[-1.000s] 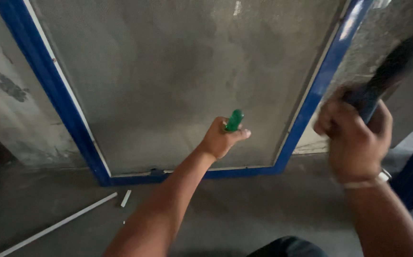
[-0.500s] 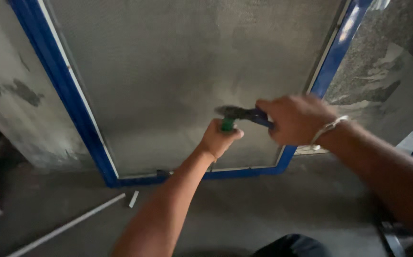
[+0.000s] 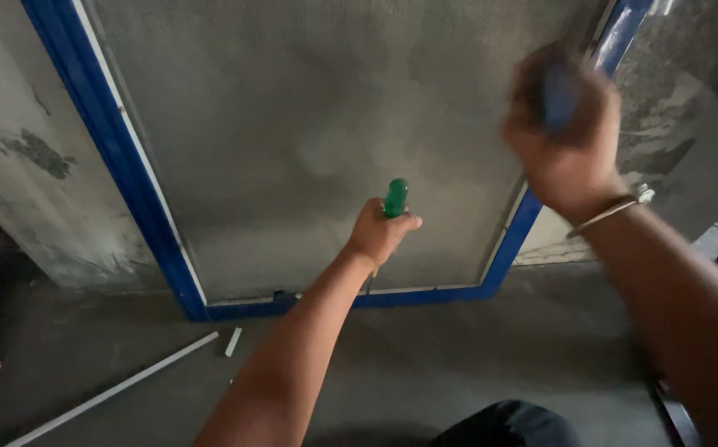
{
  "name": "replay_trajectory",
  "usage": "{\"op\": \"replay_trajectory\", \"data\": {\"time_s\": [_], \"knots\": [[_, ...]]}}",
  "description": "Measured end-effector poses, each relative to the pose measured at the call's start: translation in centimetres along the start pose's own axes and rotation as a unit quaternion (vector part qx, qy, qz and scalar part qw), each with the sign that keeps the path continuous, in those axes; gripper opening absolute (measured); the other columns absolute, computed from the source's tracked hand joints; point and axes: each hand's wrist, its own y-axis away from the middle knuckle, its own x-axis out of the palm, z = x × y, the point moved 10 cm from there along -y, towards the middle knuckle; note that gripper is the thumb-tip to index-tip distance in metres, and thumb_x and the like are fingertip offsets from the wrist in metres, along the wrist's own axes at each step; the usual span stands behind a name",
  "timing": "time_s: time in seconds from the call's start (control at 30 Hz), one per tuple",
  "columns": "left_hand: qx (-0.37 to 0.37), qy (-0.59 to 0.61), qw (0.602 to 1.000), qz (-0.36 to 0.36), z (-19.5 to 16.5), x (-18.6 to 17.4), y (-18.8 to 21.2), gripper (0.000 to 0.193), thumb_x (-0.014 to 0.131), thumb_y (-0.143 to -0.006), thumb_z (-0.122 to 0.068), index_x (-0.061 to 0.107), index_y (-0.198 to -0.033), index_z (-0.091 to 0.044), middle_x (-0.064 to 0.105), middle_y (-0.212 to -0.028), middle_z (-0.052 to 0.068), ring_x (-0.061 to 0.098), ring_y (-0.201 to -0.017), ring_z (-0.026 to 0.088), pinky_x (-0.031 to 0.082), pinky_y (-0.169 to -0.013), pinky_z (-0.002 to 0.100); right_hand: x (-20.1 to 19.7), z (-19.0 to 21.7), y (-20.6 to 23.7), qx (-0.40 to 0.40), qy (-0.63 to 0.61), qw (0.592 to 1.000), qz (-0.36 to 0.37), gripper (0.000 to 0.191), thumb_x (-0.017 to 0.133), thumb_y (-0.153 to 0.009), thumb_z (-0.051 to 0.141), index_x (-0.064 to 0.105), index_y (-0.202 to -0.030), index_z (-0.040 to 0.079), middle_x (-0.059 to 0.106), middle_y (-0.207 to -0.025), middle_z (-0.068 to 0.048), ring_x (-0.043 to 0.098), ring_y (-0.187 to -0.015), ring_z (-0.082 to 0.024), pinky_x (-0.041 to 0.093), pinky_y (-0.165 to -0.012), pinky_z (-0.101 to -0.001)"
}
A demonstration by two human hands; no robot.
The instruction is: The person removes a white spline from the groove of a blue-framed window screen using a screwdriver and pliers. They work along the bottom and side edges, prying and pulling out the old spline in sections.
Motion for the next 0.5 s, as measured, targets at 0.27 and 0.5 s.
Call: {"op": "replay_trajectory", "data": {"time_s": [0.27, 0.5], "knots": [[-0.038, 0.045, 0.998, -0.011, 0.1, -0.1, -0.1, 0.029, 0.070, -0.082, -0.014, 0.052, -0.060, -0.018, 0.047, -0.048, -0.005, 0.041, -0.037, 0.006, 0.029, -0.035, 0.028, 3.6, -3.8, 1.1, 0.073, 0.361, 0.904, 0.218, 0.036, 0.065, -0.083, 0.007, 0.065, -0.118, 0.015, 0.070, -0.086, -0.007, 0.068, -0.069, -0.018, 0.058, -0.053, -0.0340], [-0.020, 0.007, 1.000, -0.022, 0.7, -0.6, -0.6, 0.033, 0.072, -0.083, -0.015, 0.055, -0.055, -0.014, 0.051, -0.046, -0.002, 0.045, -0.036, 0.009, 0.033, -0.036, 0.030, 4.6, -6.0, 2.2, 0.145, 0.484, 0.783, 0.363, 0.040, 0.067, -0.084, 0.013, 0.064, -0.124, 0.018, 0.073, -0.088, -0.010, 0.070, -0.072, -0.023, 0.061, -0.061, -0.0390]]}}
